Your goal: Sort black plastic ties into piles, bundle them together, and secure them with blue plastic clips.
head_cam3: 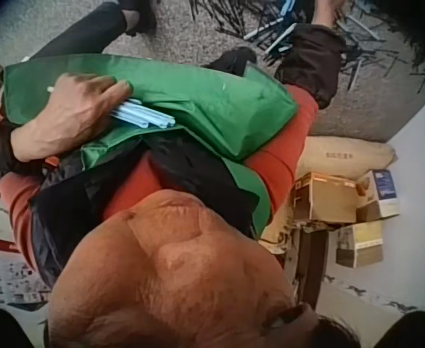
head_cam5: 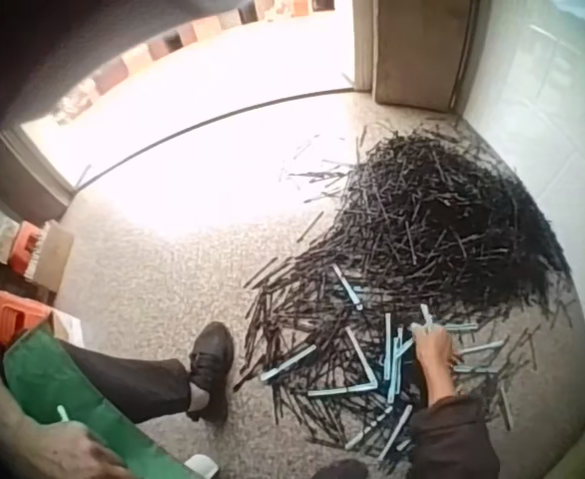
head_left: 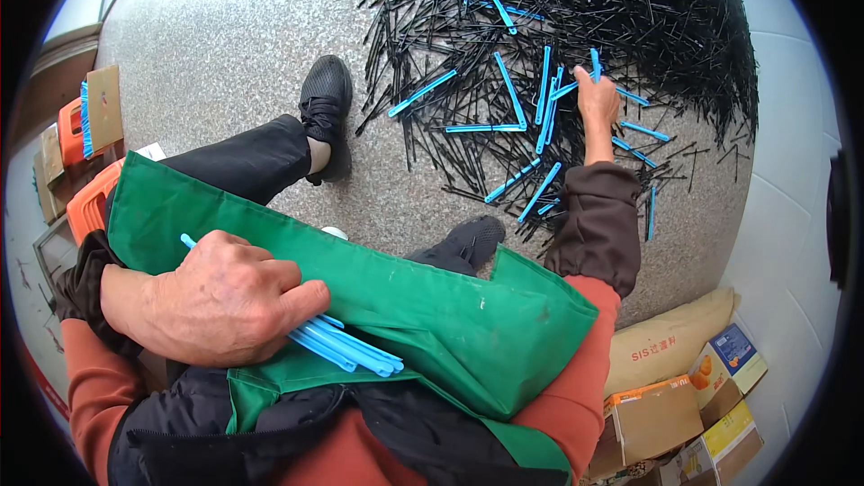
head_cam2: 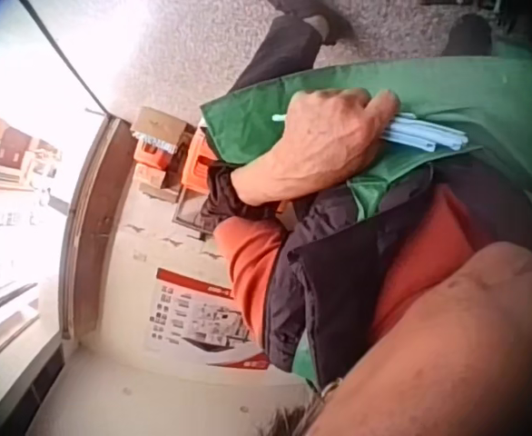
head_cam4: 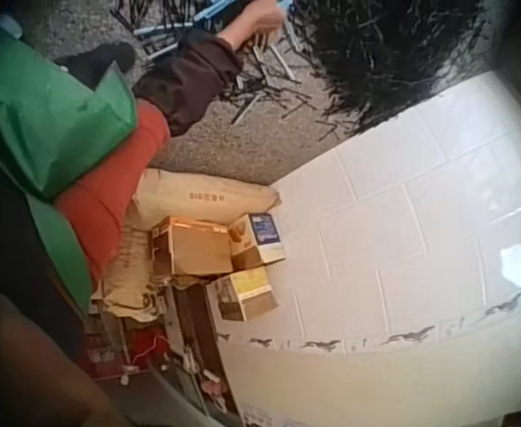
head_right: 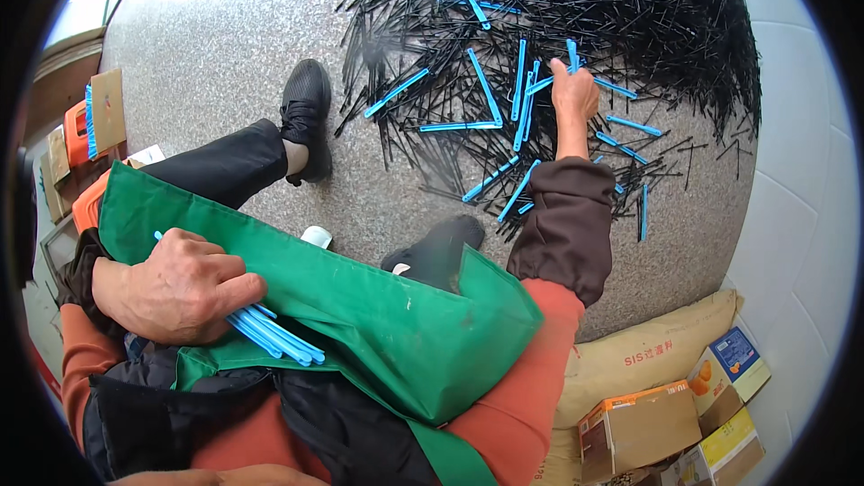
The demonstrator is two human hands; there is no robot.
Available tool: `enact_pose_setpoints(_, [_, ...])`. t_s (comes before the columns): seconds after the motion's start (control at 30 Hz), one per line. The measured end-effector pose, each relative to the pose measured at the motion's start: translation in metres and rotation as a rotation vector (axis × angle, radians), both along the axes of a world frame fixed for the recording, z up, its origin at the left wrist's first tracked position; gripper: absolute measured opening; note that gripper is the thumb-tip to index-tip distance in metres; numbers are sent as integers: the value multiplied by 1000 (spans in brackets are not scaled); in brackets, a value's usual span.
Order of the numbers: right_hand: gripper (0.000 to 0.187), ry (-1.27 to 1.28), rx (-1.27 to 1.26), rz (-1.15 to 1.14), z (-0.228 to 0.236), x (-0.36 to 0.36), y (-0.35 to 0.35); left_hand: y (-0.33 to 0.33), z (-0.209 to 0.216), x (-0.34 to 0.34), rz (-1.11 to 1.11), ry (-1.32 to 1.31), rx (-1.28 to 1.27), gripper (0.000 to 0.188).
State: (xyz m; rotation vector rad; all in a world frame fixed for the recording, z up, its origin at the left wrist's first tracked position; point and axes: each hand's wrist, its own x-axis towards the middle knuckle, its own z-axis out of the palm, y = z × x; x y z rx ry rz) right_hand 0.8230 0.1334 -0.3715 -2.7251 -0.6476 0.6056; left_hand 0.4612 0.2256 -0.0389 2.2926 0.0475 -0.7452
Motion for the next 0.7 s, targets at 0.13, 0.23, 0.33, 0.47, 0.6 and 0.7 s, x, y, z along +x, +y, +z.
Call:
enact_pose_setpoints(0.13, [33, -53, -88, -44, -28, 9, -13, 3, -1, -2, 10, 10, 12, 20])
enact_pose_setpoints(0.23, [26, 195, 288, -157, -21, -2, -40, 4, 0, -4, 12, 28, 39, 19])
enact_pose_setpoints(0.33, [25, 101, 377, -66, -19, -42, -47, 4, 0, -5, 10, 24, 54, 19])
enact_pose_setpoints(0.47, [36, -67, 43, 58, -15, -88, -35, 3, -1, -6, 12, 18, 46, 18])
enact_pose_setpoints(0.6, [24, 167, 166, 40, -27, -55, -48, 3, -3, -6, 0, -11, 31, 17])
enact_pose_setpoints(0.7, [18, 419, 324, -71, -6, -46, -55, 4, 0, -9, 8, 10, 41, 17])
